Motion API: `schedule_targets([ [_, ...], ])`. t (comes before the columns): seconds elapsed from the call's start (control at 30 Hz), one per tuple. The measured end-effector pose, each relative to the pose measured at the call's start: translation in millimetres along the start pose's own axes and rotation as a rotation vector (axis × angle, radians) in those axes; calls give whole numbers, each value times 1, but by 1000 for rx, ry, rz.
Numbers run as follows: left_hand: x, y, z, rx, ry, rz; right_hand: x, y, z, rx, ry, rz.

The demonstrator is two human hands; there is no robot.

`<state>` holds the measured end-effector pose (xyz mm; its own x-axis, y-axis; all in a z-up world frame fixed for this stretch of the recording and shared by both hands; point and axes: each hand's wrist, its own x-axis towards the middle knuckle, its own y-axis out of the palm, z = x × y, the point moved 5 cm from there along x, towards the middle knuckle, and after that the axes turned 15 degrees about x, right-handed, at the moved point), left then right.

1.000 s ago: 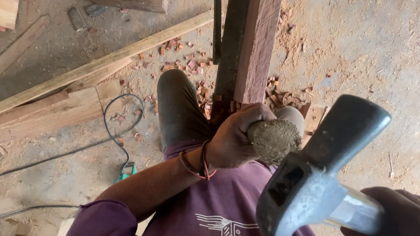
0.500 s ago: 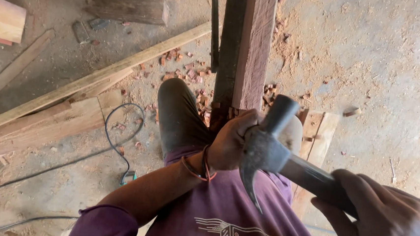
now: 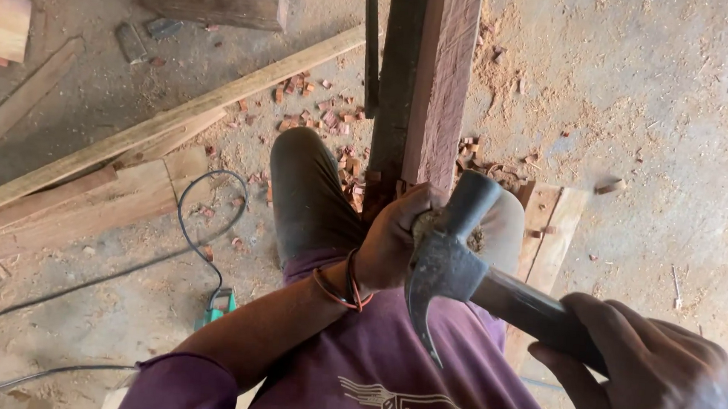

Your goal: The person carves a joint or decorative groove into a dark wood plank using a hammer and chisel.

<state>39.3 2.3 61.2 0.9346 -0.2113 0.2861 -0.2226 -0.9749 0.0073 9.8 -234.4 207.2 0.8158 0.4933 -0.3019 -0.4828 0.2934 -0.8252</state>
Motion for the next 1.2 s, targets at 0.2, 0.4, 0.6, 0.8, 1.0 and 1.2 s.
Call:
schedule_targets([
  [0.2,0,5,10,-125,-50,8,1,-23,34,108,-52,-184],
  [0.4,2,-4,8,77,-67,14,18,4,5,-84,114,121],
  [0.6,1,5,22,-125,-71,-12,2,-1,2,58,-208,-159],
  [0.8,-25,18,72,-270,-300,31,16,17,2,-127,96,123],
  [1.0,3,2,23,98,-71,-10,6,14,4,70,-202,-174],
  [1.2,-3,3,40,70,-27,6,27,5,27,14,-136,-171],
])
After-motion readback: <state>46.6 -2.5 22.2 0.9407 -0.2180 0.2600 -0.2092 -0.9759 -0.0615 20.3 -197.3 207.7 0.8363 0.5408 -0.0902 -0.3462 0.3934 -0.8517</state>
